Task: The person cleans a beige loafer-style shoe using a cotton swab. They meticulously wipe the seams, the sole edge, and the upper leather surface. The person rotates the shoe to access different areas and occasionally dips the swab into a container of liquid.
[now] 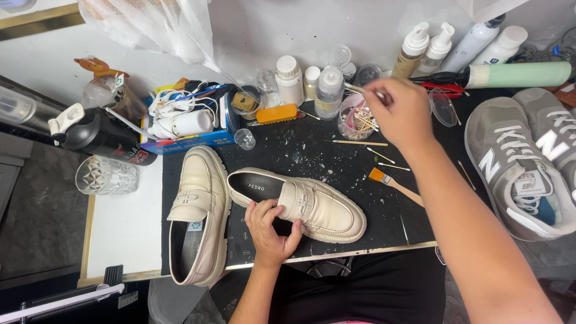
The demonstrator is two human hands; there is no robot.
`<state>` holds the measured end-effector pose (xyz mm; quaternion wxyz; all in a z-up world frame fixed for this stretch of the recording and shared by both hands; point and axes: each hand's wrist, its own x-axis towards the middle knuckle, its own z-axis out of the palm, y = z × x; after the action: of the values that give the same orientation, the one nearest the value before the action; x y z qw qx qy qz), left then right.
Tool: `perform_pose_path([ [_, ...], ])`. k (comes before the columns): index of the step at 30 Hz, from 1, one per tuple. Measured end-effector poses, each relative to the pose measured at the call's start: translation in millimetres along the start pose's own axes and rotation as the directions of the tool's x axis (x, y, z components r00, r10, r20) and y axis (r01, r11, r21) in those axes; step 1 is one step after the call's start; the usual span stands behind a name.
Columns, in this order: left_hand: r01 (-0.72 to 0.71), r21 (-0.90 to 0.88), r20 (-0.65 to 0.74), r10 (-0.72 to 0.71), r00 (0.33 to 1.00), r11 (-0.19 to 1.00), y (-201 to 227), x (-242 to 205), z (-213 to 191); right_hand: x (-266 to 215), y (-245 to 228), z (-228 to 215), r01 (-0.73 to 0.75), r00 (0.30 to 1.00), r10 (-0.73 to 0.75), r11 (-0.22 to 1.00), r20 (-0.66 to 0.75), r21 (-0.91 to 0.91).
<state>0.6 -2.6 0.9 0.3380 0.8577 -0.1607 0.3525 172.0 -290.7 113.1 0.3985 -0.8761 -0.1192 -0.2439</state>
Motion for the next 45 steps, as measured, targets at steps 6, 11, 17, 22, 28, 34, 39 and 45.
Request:
perform_pose_path([
  [6, 0.009, 0.014, 0.003, -0.009, 1.0, 1.0, 2, 1, -1, 46, 5, 31, 0.072, 0.993, -0.065, 0.994, 0.095, -0.077],
  [11, 0.013, 0.007, -0.017, -0.013, 1.0, 1.0, 2, 3, -2, 44, 13, 35, 0.022, 0.998, -0.019, 0.999, 0.054, -0.04],
  [17, 0.011, -0.009, -0.016, -0.011, 1.0, 1.0, 1, 5, -2, 37, 19, 36, -0.127, 0.991, 0.126, 0.992, 0.053, 0.015],
  [22, 0.015, -0.007, -0.015, -0.015, 1.0, 1.0, 2, 4, -2, 37, 18, 40, -0.181, 0.983, 0.178, 0.981, 0.054, 0.069],
  [28, 0.004, 0.004, -0.017, -0.004, 1.0, 1.0, 1, 4, -2, 35, -3, 34, -0.23, 0.971, 0.216, 0.959, 0.1, 0.166],
  [34, 0.01, 0.002, -0.011, -0.01, 1.0, 1.0, -1, 1, -1, -41, -32, 2, -0.094, 0.971, -0.073, 0.758, 0.227, 0.645],
  [39, 0.043, 0.039, -0.014, -0.042, 0.999, 0.998, 11, 3, -6, -122, -34, -7, -0.37, 0.871, 0.089, 0.766, 0.484, 0.525],
  [45, -0.062, 0.147, 0.052, 0.055, 0.997, 0.987, 28, 3, 8, -152, -22, 16, -0.399, 0.883, 0.163, 0.755, 0.44, 0.521],
])
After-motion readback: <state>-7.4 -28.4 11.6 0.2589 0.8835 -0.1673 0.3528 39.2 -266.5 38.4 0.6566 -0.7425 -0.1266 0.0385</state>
